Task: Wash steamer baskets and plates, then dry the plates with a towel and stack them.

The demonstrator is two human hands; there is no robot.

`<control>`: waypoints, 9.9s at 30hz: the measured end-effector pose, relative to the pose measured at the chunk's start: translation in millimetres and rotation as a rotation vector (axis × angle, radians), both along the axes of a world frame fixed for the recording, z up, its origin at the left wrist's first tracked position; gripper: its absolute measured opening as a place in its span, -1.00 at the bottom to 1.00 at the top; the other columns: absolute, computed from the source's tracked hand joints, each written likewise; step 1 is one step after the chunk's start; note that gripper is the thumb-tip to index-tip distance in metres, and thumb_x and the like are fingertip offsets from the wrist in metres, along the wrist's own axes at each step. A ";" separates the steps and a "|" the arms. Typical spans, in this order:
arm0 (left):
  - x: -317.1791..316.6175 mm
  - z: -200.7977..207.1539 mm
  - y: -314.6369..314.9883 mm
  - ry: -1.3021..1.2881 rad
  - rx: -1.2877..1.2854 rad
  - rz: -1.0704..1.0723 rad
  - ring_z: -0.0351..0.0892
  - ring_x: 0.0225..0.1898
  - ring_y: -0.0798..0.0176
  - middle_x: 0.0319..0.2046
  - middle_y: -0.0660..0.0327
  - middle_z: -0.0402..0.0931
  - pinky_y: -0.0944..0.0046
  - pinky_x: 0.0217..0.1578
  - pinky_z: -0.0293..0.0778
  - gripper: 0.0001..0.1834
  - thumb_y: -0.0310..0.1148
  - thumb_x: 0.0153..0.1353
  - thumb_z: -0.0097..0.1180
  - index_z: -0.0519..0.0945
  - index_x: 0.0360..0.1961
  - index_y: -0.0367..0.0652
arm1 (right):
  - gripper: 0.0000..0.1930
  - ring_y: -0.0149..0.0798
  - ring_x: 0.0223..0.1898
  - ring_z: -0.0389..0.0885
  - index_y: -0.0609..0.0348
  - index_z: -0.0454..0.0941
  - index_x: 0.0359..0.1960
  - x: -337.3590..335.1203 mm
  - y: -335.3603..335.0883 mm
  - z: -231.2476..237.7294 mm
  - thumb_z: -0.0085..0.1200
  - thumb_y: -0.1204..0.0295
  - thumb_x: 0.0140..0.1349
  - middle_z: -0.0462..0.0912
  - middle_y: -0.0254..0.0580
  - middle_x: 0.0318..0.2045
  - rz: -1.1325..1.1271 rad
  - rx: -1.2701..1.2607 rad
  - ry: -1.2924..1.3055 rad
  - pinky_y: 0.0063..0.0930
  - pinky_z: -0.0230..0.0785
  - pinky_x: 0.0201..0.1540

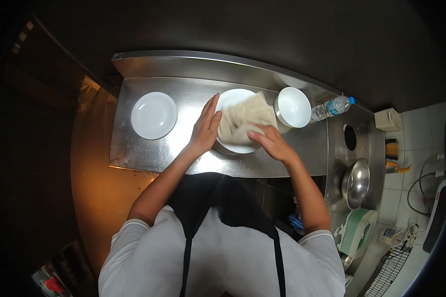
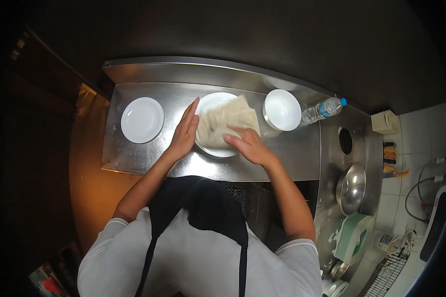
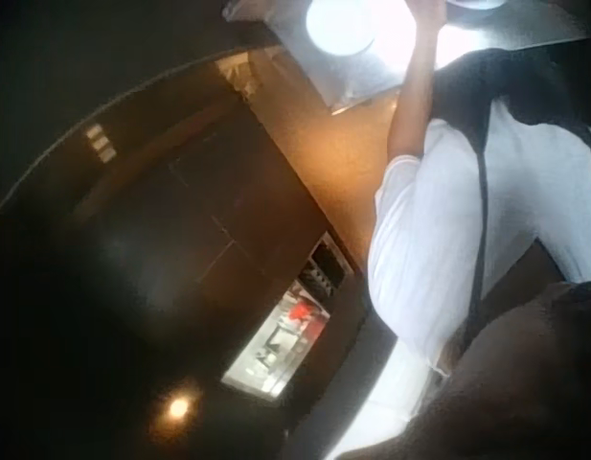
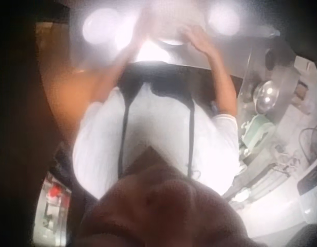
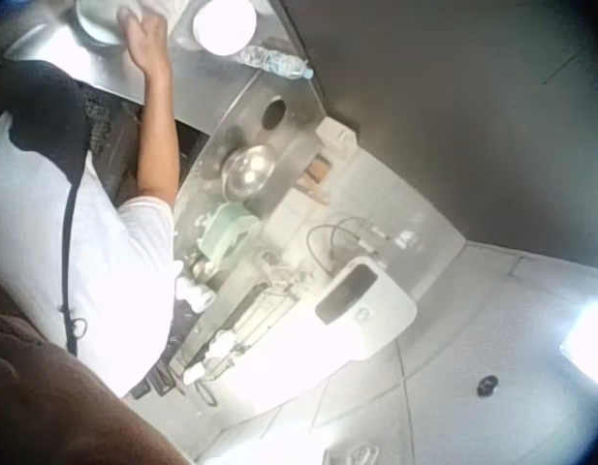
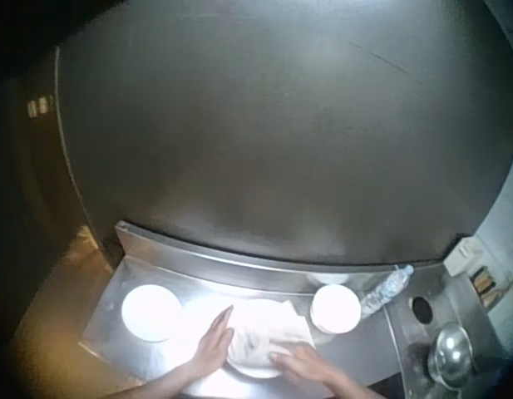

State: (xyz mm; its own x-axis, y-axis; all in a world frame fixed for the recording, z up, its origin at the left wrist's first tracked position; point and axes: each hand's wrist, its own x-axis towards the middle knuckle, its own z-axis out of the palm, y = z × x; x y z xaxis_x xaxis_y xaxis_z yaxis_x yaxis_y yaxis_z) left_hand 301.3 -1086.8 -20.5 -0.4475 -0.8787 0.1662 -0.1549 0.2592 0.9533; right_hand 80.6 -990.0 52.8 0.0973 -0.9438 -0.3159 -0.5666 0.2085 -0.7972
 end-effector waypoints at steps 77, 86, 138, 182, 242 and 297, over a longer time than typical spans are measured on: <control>-35.4 19.9 -29.4 -0.261 -0.266 0.130 0.57 0.08 -0.12 0.06 0.01 0.57 0.09 0.10 0.47 -0.53 -0.30 0.24 0.23 0.56 0.18 -0.17 | -0.39 0.03 0.37 0.36 0.23 0.55 0.16 7.3 71.4 -37.1 0.26 0.37 -0.03 0.46 -0.20 0.34 0.158 -0.696 0.529 -0.05 0.18 0.42; -38.3 26.4 -19.2 -0.370 -0.276 0.334 0.61 -0.16 -0.10 -0.19 0.03 0.54 0.02 -0.15 0.52 -0.60 -0.34 0.00 0.46 0.52 -0.23 -0.25 | -0.31 0.14 0.35 0.39 0.36 0.32 0.36 41.2 51.7 -94.5 -0.01 0.62 0.07 0.43 0.19 0.31 -0.758 -0.865 0.158 -0.22 0.24 0.37; 114.2 52.6 -15.1 0.216 0.162 0.022 0.62 0.00 0.25 -0.05 0.03 0.65 0.28 0.07 0.48 -0.46 -0.14 0.28 0.33 0.53 0.15 -0.26 | -0.39 -0.07 0.09 0.60 0.28 0.40 0.29 142.0 -60.8 -10.7 -0.11 0.02 0.42 0.57 0.07 0.14 -0.314 0.239 -1.512 -0.23 0.44 0.17; 132.7 -84.0 -81.8 -0.479 -0.281 0.717 0.22 0.41 -0.13 0.35 -0.10 0.31 -0.06 0.36 0.18 -0.52 -0.20 0.31 0.21 0.59 0.18 -0.23 | -0.35 0.02 0.43 0.26 0.14 0.41 0.32 99.5 24.8 2.3 0.19 0.37 0.11 0.35 -0.07 0.40 0.094 -0.442 0.297 -0.12 0.09 0.48; -4.1 26.5 -4.7 0.287 0.410 -0.067 0.61 -0.15 0.35 -0.20 0.09 0.63 0.28 -0.18 0.55 -0.77 -0.47 0.34 0.15 0.44 -0.04 -0.26 | -0.53 -0.17 0.08 0.61 0.45 0.51 0.13 10.6 67.3 -81.7 -0.07 0.23 0.43 0.62 0.05 0.04 -0.961 -0.626 -0.537 -0.28 0.41 0.16; 205.1 -56.5 -78.3 0.201 0.283 0.629 0.65 -0.23 0.24 -0.27 0.07 0.68 0.27 -0.17 0.52 -0.71 -0.28 0.33 0.23 0.62 -0.09 -0.31 | -0.41 -0.08 0.26 0.47 0.34 0.33 0.32 120.5 -25.8 9.3 -0.09 0.12 0.43 0.49 0.02 0.24 -0.746 -0.162 -1.044 -0.21 0.27 0.36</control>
State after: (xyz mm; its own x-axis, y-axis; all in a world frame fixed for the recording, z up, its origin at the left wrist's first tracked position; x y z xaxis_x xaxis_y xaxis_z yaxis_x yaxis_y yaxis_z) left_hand 506.4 -1165.0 -77.0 0.1732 -0.9816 -0.0798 -0.0077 -0.0823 0.9966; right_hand 201.1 -1015.8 62.1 -0.3365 -0.8968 -0.2872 0.5460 0.0627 -0.8354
